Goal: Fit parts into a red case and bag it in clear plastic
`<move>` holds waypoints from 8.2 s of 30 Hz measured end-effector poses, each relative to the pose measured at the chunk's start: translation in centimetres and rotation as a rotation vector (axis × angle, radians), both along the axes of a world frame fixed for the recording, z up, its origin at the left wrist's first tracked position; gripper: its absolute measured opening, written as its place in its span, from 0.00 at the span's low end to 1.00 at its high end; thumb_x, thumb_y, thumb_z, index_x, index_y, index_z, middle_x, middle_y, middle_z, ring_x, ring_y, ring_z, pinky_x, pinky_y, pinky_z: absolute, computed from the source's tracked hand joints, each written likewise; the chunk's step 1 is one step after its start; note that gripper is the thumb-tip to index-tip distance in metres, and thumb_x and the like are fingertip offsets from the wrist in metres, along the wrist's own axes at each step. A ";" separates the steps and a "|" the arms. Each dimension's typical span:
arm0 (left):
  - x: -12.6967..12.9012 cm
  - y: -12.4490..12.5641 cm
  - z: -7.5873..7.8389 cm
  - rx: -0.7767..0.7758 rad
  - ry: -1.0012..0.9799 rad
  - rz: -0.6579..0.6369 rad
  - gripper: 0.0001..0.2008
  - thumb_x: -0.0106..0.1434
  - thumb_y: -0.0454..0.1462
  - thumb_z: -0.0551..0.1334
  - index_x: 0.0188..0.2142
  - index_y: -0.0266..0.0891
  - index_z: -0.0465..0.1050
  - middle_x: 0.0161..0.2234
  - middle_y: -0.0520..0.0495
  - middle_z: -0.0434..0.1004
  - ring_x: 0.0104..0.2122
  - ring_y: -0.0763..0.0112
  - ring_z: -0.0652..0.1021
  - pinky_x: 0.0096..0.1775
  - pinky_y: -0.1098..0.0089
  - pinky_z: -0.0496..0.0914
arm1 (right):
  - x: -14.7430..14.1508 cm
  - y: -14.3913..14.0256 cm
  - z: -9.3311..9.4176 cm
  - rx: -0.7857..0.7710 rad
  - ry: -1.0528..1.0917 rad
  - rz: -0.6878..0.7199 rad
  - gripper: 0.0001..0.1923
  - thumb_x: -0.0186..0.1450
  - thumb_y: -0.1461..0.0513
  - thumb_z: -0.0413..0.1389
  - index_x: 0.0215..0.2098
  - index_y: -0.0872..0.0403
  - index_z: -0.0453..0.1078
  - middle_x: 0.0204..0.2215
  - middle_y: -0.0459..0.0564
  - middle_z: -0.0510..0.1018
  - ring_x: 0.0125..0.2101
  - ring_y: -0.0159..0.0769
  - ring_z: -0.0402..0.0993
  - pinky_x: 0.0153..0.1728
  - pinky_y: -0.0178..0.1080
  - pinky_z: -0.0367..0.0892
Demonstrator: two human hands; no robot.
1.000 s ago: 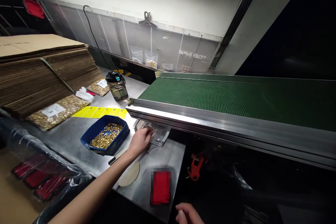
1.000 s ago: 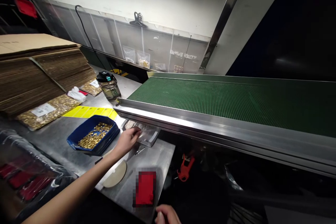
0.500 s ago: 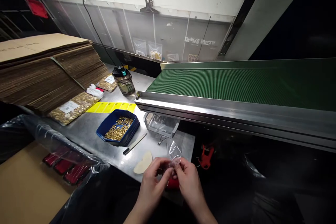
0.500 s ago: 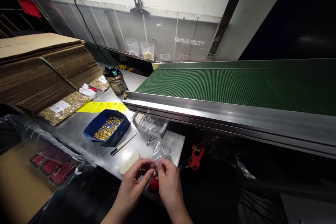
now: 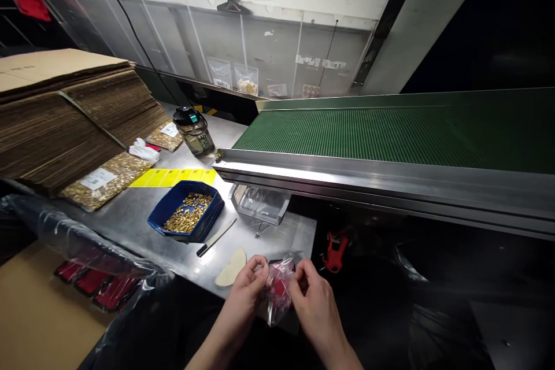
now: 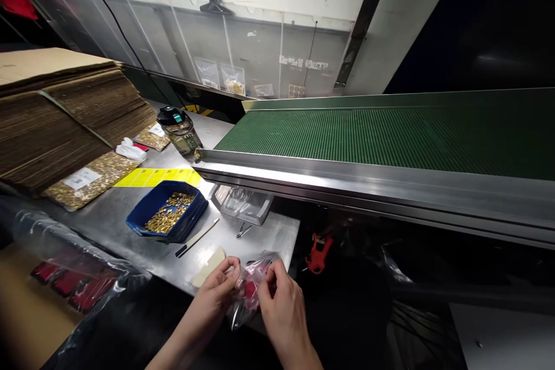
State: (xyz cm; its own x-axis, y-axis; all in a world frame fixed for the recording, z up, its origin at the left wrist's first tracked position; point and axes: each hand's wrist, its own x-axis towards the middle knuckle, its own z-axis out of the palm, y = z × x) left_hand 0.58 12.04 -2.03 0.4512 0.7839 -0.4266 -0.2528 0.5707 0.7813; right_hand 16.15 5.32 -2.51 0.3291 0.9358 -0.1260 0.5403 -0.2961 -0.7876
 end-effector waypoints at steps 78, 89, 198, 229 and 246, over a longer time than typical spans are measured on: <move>-5.4 -4.0 -4.8 0.446 0.833 -0.119 0.19 0.71 0.53 0.57 0.33 0.42 0.68 0.24 0.55 0.63 0.26 0.67 0.67 0.30 0.70 0.58 | 3.1 -4.2 -5.5 0.048 0.812 -0.427 0.34 0.63 0.44 0.64 0.58 0.49 0.58 0.56 0.57 0.77 0.52 0.48 0.77 0.50 0.44 0.73; -2.7 -1.3 -5.2 0.572 0.725 -0.177 0.22 0.73 0.51 0.55 0.36 0.38 0.79 0.31 0.48 0.82 0.29 0.62 0.79 0.31 0.70 0.70 | 2.1 -6.6 -2.7 -0.086 0.601 0.081 0.19 0.69 0.60 0.57 0.57 0.46 0.66 0.52 0.50 0.80 0.52 0.44 0.78 0.53 0.42 0.72; -5.5 -7.8 -2.8 0.060 0.006 -0.550 0.47 0.49 0.39 0.77 0.66 0.46 0.60 0.64 0.42 0.67 0.64 0.45 0.66 0.65 0.49 0.58 | 2.0 -6.3 1.7 -0.318 -0.100 0.637 0.11 0.71 0.66 0.48 0.35 0.51 0.71 0.30 0.47 0.80 0.28 0.37 0.77 0.28 0.35 0.60; -6.4 -9.7 -2.0 0.680 0.265 -0.510 0.46 0.53 0.25 0.66 0.67 0.57 0.54 0.59 0.44 0.66 0.59 0.50 0.72 0.60 0.54 0.69 | -1.0 -9.5 -0.4 -0.390 0.921 0.177 0.24 0.66 0.42 0.59 0.42 0.55 0.74 0.27 0.44 0.71 0.29 0.34 0.69 0.32 0.35 0.62; -6.4 -11.0 -4.2 1.372 0.586 -0.289 0.30 0.68 0.24 0.61 0.60 0.60 0.70 0.72 0.50 0.49 0.69 0.46 0.57 0.65 0.43 0.63 | -2.7 -10.0 -1.7 -0.613 1.380 -0.195 0.36 0.50 0.34 0.67 0.32 0.51 0.60 0.18 0.34 0.64 0.13 0.18 0.48 0.12 0.25 0.49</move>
